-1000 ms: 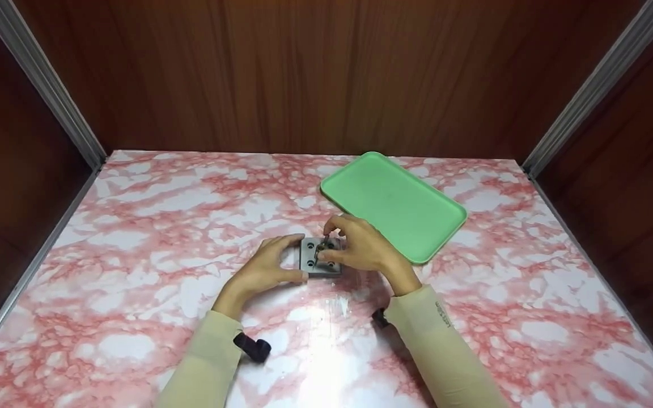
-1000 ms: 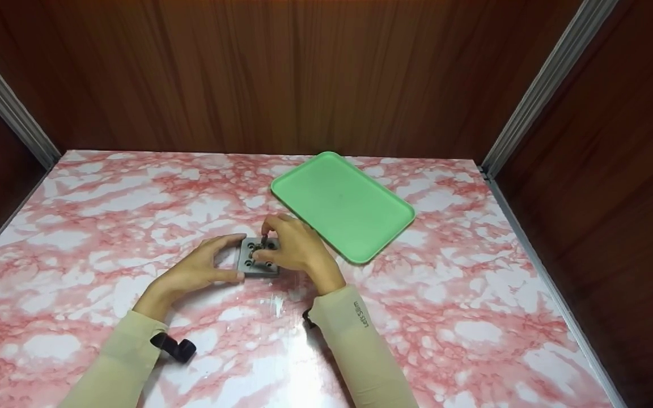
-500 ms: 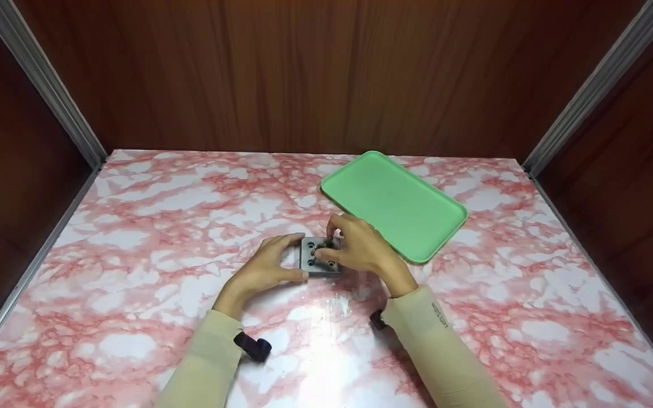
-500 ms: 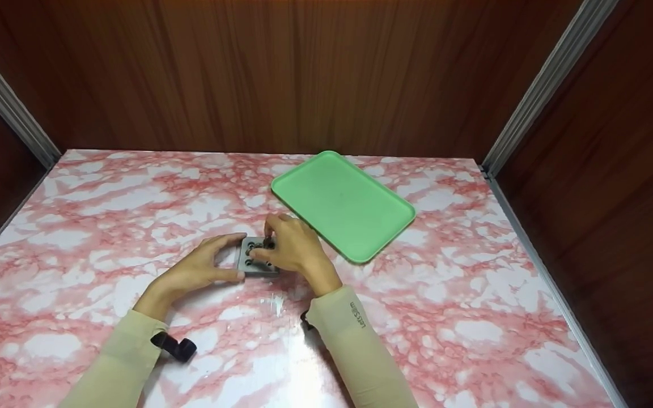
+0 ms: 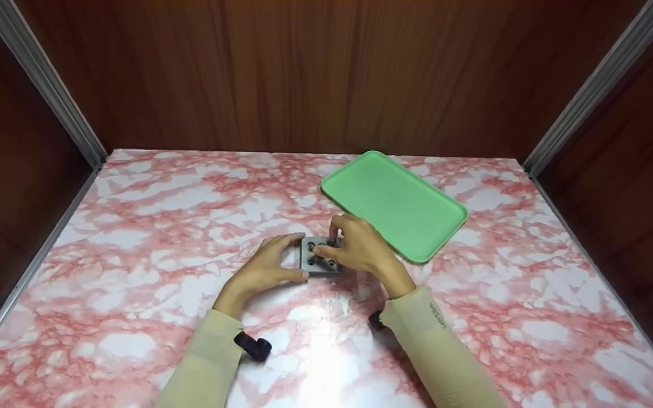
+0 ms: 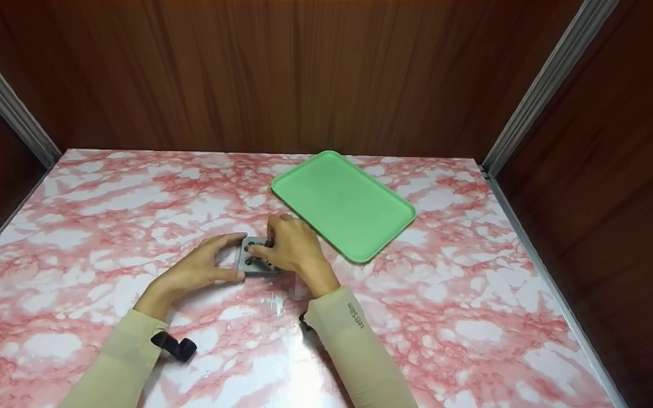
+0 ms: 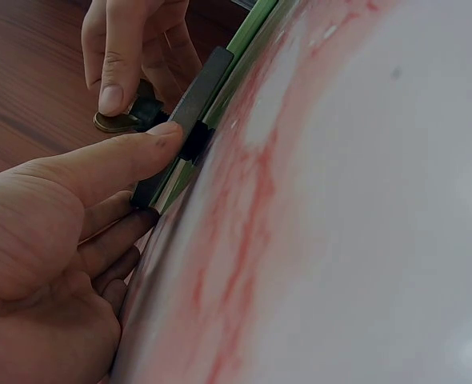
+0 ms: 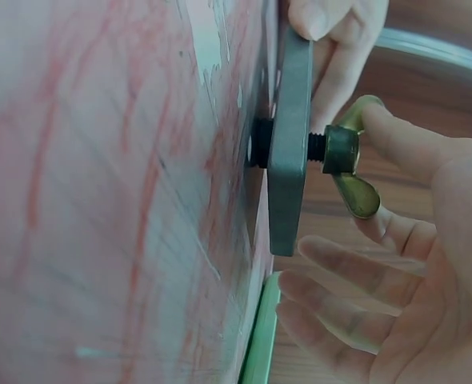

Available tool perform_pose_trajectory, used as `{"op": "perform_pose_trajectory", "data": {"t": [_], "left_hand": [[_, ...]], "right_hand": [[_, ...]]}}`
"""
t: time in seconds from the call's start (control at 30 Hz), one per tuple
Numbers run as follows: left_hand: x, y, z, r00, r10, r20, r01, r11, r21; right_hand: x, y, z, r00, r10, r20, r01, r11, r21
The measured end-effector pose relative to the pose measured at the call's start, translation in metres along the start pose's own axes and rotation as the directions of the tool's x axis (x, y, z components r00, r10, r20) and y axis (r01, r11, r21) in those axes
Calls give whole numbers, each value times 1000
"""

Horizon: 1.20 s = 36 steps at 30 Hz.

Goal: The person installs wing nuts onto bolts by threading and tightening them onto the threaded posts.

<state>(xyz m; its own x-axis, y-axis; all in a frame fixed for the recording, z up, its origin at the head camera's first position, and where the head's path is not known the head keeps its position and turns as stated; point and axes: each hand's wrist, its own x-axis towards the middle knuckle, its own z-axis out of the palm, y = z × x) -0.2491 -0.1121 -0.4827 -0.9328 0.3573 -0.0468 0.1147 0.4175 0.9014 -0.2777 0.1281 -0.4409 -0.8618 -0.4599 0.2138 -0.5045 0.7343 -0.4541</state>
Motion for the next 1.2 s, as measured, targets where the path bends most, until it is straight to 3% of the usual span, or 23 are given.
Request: {"op": "perform_pose_trajectory", "data": {"t": [0.43, 1.2], "left_hand": [[1, -3, 0, 1000, 24, 1, -24, 999, 21], [0, -2, 0, 1000, 18, -3, -18, 1000, -4]], "right_hand": [[0, -2, 4, 999, -9, -40, 8, 1000, -11], [0, 15, -25, 989, -113, 96, 98, 984, 150]]}}
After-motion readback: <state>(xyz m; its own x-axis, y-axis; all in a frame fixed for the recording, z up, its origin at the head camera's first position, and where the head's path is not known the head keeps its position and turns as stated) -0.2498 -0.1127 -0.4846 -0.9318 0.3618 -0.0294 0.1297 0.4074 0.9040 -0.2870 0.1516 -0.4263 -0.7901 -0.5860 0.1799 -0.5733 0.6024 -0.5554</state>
